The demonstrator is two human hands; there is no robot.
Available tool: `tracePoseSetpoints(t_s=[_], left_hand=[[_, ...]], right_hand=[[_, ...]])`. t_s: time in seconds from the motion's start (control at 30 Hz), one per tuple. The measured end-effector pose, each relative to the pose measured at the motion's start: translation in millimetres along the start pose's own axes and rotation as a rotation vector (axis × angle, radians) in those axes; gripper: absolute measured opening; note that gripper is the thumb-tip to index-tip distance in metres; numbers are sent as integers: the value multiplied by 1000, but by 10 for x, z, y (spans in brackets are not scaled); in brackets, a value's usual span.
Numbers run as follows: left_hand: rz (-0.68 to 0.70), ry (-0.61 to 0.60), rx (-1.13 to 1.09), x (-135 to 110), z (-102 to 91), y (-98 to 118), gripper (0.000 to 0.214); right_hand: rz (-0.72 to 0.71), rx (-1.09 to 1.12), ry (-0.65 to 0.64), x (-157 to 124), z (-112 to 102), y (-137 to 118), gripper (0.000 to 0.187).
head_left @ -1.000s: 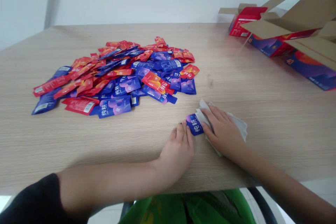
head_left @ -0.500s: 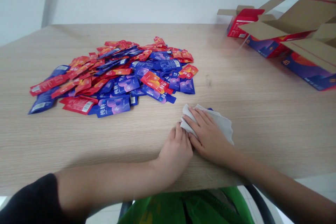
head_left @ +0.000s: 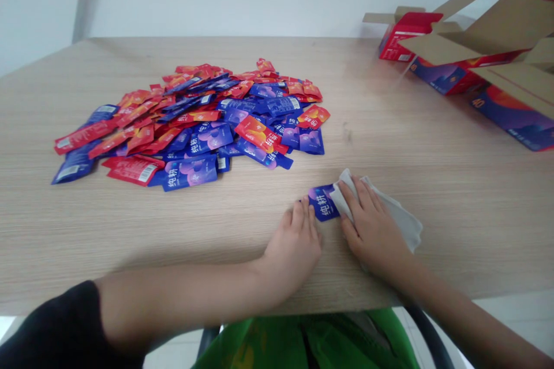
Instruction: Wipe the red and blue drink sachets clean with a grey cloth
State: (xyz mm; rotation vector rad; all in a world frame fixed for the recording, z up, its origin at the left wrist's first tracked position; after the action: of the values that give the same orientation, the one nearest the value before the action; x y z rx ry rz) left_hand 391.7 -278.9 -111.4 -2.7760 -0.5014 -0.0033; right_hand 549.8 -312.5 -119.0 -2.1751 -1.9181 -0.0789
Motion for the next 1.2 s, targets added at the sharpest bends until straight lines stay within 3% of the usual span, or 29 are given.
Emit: tracePoseSetpoints(t_s=[0.13,0.4,0.53,0.7,0.9,1.03,1.2], left_hand=[[-1,4,-22,11,-12,2,44],[33,-75,-138,15,-69,-54,36],[31,-79,-120,8,-79,-60,34],[-4,-64,-32,1,-39,-28,45],[1,-12,-9,-6,-7,-13,45],[27,-1,1,-4,-23,-15,45],[42,-71,-52,4,-60,-39,41]], right_hand=[[-20,14,-6,-26,-28,1,58],[-286,124,-108,-78,-34,-435,72],[-231,99,-113,-81,-27,-387,69],[-102,29,-53,-102,-43,-108,68],[-22,-17,-4,-181,-28,117,78],[-45,-3,1,-164,-29,73,76],[-200,44,-86,-65,-36,-246,68]])
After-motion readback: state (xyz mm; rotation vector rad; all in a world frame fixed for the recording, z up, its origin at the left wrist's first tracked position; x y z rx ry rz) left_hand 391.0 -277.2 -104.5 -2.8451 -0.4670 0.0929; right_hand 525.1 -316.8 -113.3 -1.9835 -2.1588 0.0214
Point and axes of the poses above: each hand's wrist, its own x-axis towards the middle knuckle, its own z-axis out of the palm, y = z × x, the point moved 3 cm from there along x, towards the middle knuckle, and after that the axes turned 7 degrees about z, right-handed, at the moved point
